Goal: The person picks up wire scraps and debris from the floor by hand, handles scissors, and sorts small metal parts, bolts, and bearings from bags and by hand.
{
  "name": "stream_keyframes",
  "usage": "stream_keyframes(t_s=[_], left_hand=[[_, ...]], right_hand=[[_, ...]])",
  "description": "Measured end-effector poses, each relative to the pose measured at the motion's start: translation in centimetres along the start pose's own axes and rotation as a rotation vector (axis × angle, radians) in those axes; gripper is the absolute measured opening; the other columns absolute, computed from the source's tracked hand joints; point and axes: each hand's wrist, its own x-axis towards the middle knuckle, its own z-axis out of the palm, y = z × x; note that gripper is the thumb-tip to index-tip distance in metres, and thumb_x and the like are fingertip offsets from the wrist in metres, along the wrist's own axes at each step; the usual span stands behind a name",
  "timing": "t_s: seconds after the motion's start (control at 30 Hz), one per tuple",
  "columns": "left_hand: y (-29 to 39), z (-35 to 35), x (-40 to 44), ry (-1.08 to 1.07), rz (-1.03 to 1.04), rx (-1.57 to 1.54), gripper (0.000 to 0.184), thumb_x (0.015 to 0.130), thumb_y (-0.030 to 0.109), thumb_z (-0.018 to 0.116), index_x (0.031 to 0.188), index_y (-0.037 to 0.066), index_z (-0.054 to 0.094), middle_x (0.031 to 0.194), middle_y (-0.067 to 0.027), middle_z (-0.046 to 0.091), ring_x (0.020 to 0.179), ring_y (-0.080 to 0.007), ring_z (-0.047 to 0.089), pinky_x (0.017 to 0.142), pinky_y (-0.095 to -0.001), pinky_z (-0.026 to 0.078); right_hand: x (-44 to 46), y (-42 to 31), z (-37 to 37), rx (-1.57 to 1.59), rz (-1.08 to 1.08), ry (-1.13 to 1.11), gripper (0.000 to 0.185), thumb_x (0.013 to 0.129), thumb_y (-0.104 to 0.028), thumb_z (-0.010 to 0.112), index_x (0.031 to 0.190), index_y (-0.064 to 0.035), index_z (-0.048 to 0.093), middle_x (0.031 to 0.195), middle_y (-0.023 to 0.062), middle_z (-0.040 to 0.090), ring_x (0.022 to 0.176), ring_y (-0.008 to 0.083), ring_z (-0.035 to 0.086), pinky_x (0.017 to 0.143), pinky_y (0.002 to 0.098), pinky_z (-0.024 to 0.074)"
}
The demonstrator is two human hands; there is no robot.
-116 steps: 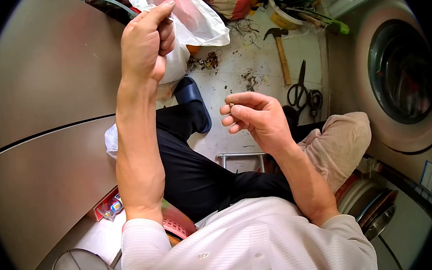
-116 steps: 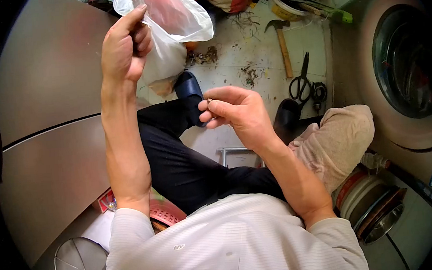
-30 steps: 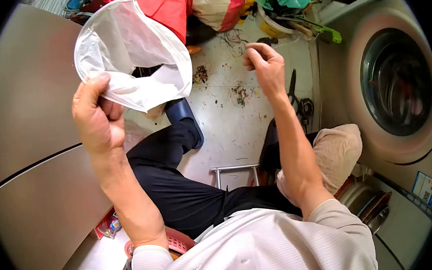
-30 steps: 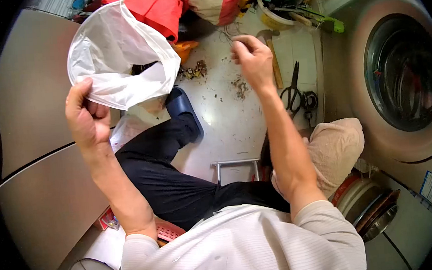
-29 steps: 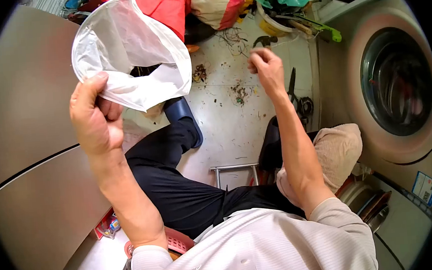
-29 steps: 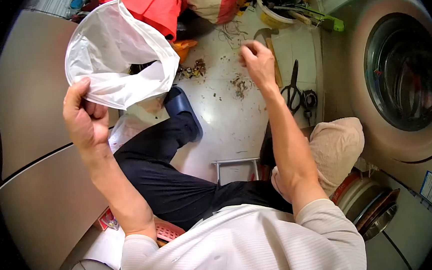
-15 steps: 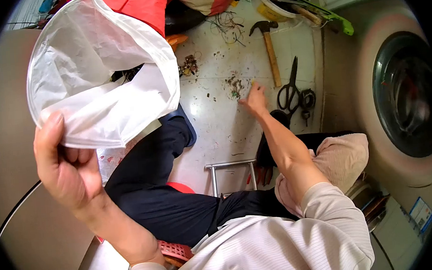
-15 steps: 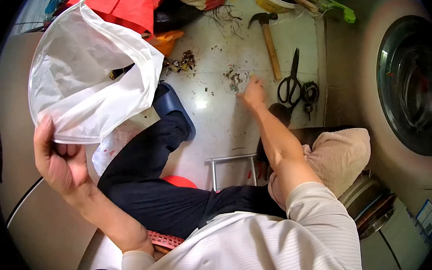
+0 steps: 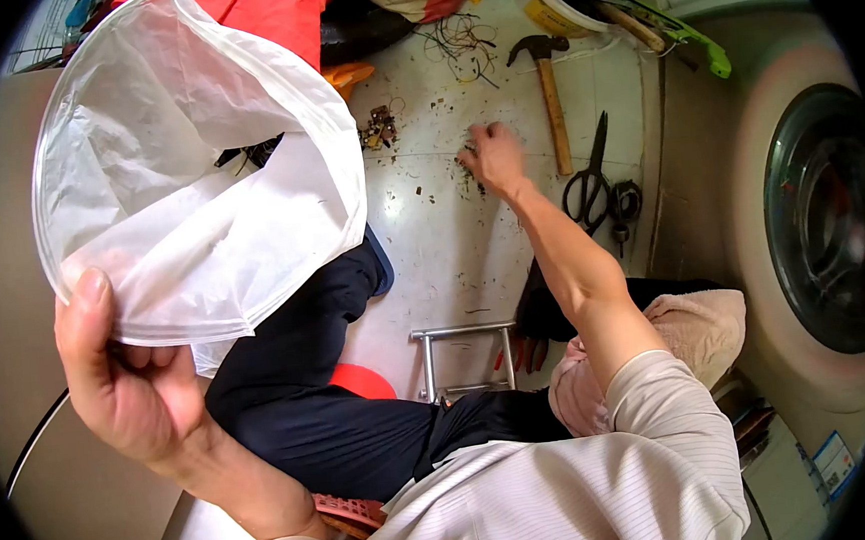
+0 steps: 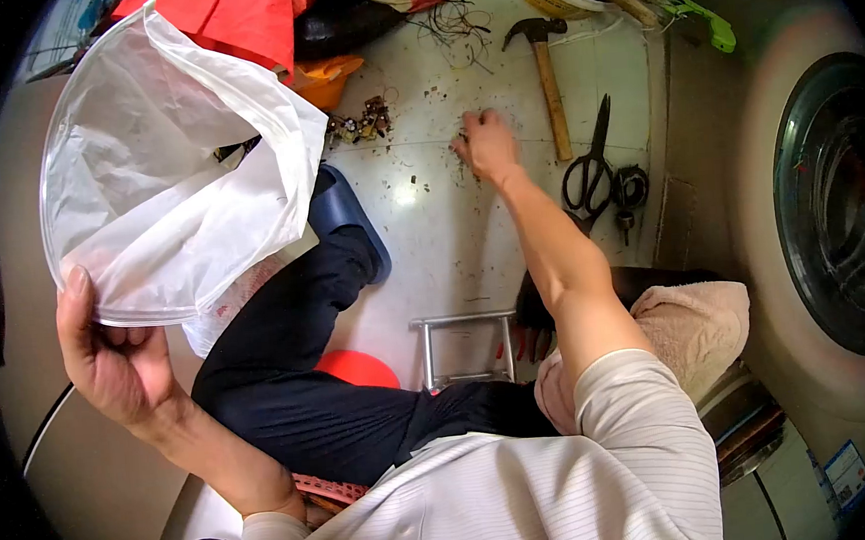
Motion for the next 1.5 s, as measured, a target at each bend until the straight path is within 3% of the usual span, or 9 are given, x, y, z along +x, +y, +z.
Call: stream_keyframes(t_s=[0.3,0.47,0.7,0.77,1.0,1.23,1.37,1.43,1.5], left_hand=[[-0.2,0.0,-0.2,-0.037,-0.006,-0.003,0.009,0.09,0.013,0.061,0.085,0.007,0.056,0.057,0.0087,0.042,0.041,-0.0009,0.024,0.039,-0.0204,0.018],[-0.4,-0.2,-0.3,-0.076,0.005,-0.013,0.01,0.09,0.013,0.06,0.085,0.007,0.055,0.058,0.0084,0.041,0.041,-0.0011,0.024,0.04,-0.0216,0.017],[-0.1,-0.1,-0.3,-0.112,-0.016,0.002,0.009,0.09,0.012,0.06,0.086,0.005,0.055,0.058,0.0082,0.039,0.042,-0.0011,0.023,0.04,-0.022,0.016],[0.0,0.2,-0.2,-0.095,-0.009,0.008,0.009,0.09,0.012,0.06,0.087,0.005,0.055,0.057,0.0081,0.039,0.042,-0.0011,0.023,0.04,-0.0219,0.016],[0.1,0.6,-0.4,-0.037,-0.011,0.039,0.01,0.09,0.013,0.059,0.088,0.004,0.056,0.057,0.0082,0.039,0.041,-0.0005,0.024,0.04,-0.0212,0.017],[0.1,0.7,-0.1,-0.117,-0.02,0.008,0.009,0.091,0.012,0.059,0.087,0.005,0.056,0.057,0.0079,0.039,0.043,-0.0006,0.023,0.042,-0.0215,0.016],[-0.1,1.0,-0.1,-0.134,-0.015,-0.018,0.01,0.091,0.011,0.059,0.083,0.006,0.056,0.057,0.0081,0.036,0.043,-0.0012,0.022,0.042,-0.0226,0.015],[-0.3,0.9,0.1,-0.202,-0.021,-0.045,0.014,0.091,0.011,0.06,0.08,0.006,0.055,0.056,0.0081,0.034,0.044,-0.0018,0.022,0.043,-0.0238,0.015],[-0.4,1.1,0.1,-0.186,-0.017,-0.045,0.018,0.091,0.011,0.06,0.075,0.007,0.053,0.055,0.0082,0.032,0.044,-0.0021,0.021,0.044,-0.0247,0.015]], right_hand=[[-3.2,3.4,2.7,-0.134,-0.265,-0.29,0.033,0.078,-0.016,0.071,0.109,-0.0096,0.061,0.111,0.0175,0.056,0.103,0.0386,0.056,0.085,0.0454,0.0502],[-7.2,4.0,0.1,0.127,0.184,0.0,0.053,0.078,-0.023,0.075,0.12,-0.0008,0.051,0.113,0.0255,0.051,0.099,0.0455,0.056,0.084,0.0469,0.0496],[-6.6,-1.0,1.8,0.105,0.214,-0.062,0.069,0.075,-0.032,0.079,0.125,0.0009,0.044,0.118,0.0282,0.047,0.099,0.0469,0.057,0.082,0.0518,0.0502],[-6.0,-2.4,2.0,0.06,0.157,-0.123,0.066,0.079,-0.036,0.075,0.123,0.0021,0.043,0.118,0.029,0.045,0.095,0.0475,0.058,0.079,0.0515,0.0507],[-5.6,-1.0,5.9,-0.013,-0.055,-0.153,0.021,0.084,-0.013,0.06,0.104,-0.0054,0.055,0.103,0.022,0.057,0.086,0.045,0.061,0.072,0.0533,0.0516],[-5.6,0.8,4.5,0.053,-0.067,-0.112,0.017,0.08,-0.005,0.054,0.094,0.0013,0.061,0.102,0.024,0.062,0.082,0.044,0.063,0.072,0.051,0.052],[-4.9,3.6,2.9,0.189,0.113,0.077,0.015,0.079,-0.01,0.061,0.088,0.0019,0.066,0.09,0.0224,0.066,0.075,0.0374,0.065,0.065,0.0432,0.0501],[-4.0,3.4,0.3,0.615,0.55,-0.021,0.016,0.081,-0.009,0.061,0.089,0.0036,0.066,0.081,0.0187,0.068,0.066,0.0286,0.065,0.061,0.0385,0.0506],[-2.4,1.1,-3.1,0.867,0.578,0.068,0.017,0.083,-0.006,0.061,0.091,0.0074,0.064,0.076,0.0131,0.066,0.062,0.0206,0.062,0.059,0.0362,0.0513]])
